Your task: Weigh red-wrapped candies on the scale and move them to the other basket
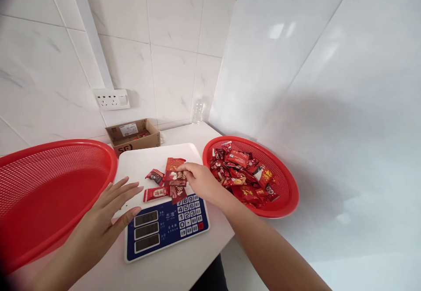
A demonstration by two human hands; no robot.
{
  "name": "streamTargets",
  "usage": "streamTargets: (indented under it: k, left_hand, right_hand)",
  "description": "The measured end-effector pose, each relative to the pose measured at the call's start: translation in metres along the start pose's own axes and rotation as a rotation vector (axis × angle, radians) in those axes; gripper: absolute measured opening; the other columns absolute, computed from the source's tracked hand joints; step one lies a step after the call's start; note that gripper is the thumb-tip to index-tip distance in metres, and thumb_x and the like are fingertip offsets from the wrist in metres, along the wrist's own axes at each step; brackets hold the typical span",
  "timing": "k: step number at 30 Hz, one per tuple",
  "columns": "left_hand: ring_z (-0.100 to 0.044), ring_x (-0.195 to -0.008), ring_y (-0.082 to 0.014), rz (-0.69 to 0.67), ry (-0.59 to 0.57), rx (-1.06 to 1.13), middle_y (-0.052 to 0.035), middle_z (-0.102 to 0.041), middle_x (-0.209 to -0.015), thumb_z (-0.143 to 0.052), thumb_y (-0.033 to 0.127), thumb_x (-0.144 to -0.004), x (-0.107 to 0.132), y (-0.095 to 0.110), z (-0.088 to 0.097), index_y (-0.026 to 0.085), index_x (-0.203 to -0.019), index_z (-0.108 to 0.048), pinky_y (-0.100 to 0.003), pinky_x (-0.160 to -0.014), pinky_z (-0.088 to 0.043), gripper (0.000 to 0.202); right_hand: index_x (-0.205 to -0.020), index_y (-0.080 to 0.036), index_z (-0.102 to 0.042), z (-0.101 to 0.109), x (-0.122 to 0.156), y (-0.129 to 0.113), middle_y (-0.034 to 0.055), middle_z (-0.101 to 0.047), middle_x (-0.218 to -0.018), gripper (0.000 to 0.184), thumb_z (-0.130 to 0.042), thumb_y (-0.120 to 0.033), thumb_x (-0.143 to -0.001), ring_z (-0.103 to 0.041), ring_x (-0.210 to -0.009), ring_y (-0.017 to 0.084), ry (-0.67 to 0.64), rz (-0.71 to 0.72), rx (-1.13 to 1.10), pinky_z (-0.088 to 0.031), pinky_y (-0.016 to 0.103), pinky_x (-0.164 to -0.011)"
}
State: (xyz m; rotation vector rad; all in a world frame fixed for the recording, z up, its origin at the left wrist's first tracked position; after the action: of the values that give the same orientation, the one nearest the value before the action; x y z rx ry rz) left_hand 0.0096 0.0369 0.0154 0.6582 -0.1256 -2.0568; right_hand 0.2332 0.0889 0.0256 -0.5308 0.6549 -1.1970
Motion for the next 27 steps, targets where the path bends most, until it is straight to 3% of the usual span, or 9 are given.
streamTargets:
  k: [3, 5, 10, 14, 19, 27]
  left_hand:
    - [-0.041, -0.131, -0.0292, 0.009, 0.022, 0.005, -0.0035, -0.061, -0.128, -0.044, 0.046, -0.090, 0.000, 0.000, 0.005, 0.030, -0.120, -0.056, -0.059, -0.102, -0.039, 0.037]
    - [-0.042, -0.130, -0.0292, 0.022, 0.044, 0.015, -0.0045, -0.062, -0.127, -0.043, 0.046, -0.090, -0.001, 0.000, 0.010, 0.028, -0.119, -0.058, -0.056, -0.101, -0.040, 0.036]
    - [-0.052, -0.122, -0.0248, 0.125, 0.216, 0.042, -0.0038, -0.066, -0.120, -0.043, 0.038, -0.091, 0.001, -0.004, 0.030, 0.026, -0.111, -0.061, -0.043, -0.101, -0.045, 0.030]
    - [-0.065, -0.099, -0.0199, 0.277, 0.346, 0.016, -0.0006, -0.071, -0.104, -0.046, 0.033, -0.090, 0.004, -0.007, 0.046, 0.027, -0.103, -0.063, -0.029, -0.076, -0.055, 0.022]
    - [-0.063, -0.096, -0.0197, 0.345, 0.339, 0.000, 0.0005, -0.069, -0.099, -0.048, 0.034, -0.089, 0.004, -0.006, 0.051, 0.029, -0.102, -0.062, -0.030, -0.072, -0.053, 0.020]
    - [-0.061, -0.088, -0.0186, 0.361, 0.335, 0.013, 0.0026, -0.064, -0.085, -0.047, 0.036, -0.089, 0.004, -0.008, 0.049, 0.035, -0.102, -0.061, -0.030, -0.065, -0.050, 0.019]
  right_hand:
    - [-0.110, -0.022, -0.063, -0.003, -0.007, -0.010, 0.0059, -0.066, -0.117, 0.033, -0.039, -0.017, -0.088, -0.059, -0.110, 0.019, 0.057, 0.114, 0.070, -0.044, 0.037, -0.096]
    - [-0.114, -0.022, -0.062, 0.004, -0.003, -0.010, 0.0066, -0.064, -0.120, 0.034, -0.040, -0.019, -0.088, -0.057, -0.112, 0.020, 0.133, 0.135, 0.127, -0.043, 0.038, -0.098]
    - [-0.113, -0.023, -0.062, 0.031, 0.034, 0.016, 0.0071, -0.065, -0.117, 0.031, -0.045, -0.028, -0.088, -0.060, -0.108, 0.023, 0.260, -0.008, 0.253, -0.046, 0.041, -0.095]
    - [-0.111, -0.023, -0.063, 0.042, 0.066, 0.045, 0.0074, -0.067, -0.115, 0.032, -0.046, -0.033, -0.087, -0.060, -0.107, 0.026, 0.275, -0.176, 0.370, -0.047, 0.043, -0.092]
    - [-0.112, -0.021, -0.063, 0.037, 0.081, 0.069, 0.0077, -0.068, -0.114, 0.036, -0.042, -0.039, -0.088, -0.063, -0.104, 0.028, 0.218, -0.329, 0.448, -0.051, 0.042, -0.085]
    - [-0.116, -0.026, -0.062, 0.031, 0.083, 0.068, 0.0048, -0.067, -0.117, 0.038, -0.039, -0.041, -0.090, -0.064, -0.100, 0.028, 0.249, -0.366, 0.551, -0.051, 0.037, -0.076]
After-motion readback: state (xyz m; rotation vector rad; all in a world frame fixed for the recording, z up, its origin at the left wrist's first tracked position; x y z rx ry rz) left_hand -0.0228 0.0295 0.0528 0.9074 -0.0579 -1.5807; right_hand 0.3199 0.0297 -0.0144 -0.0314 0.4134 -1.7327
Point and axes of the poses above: each hand's wrist, its own x-axis away from the middle knuckle, its own z-axis out of the back of the hand, y = z × x, the point moved 5 cm from there along -x, towards the middle knuckle
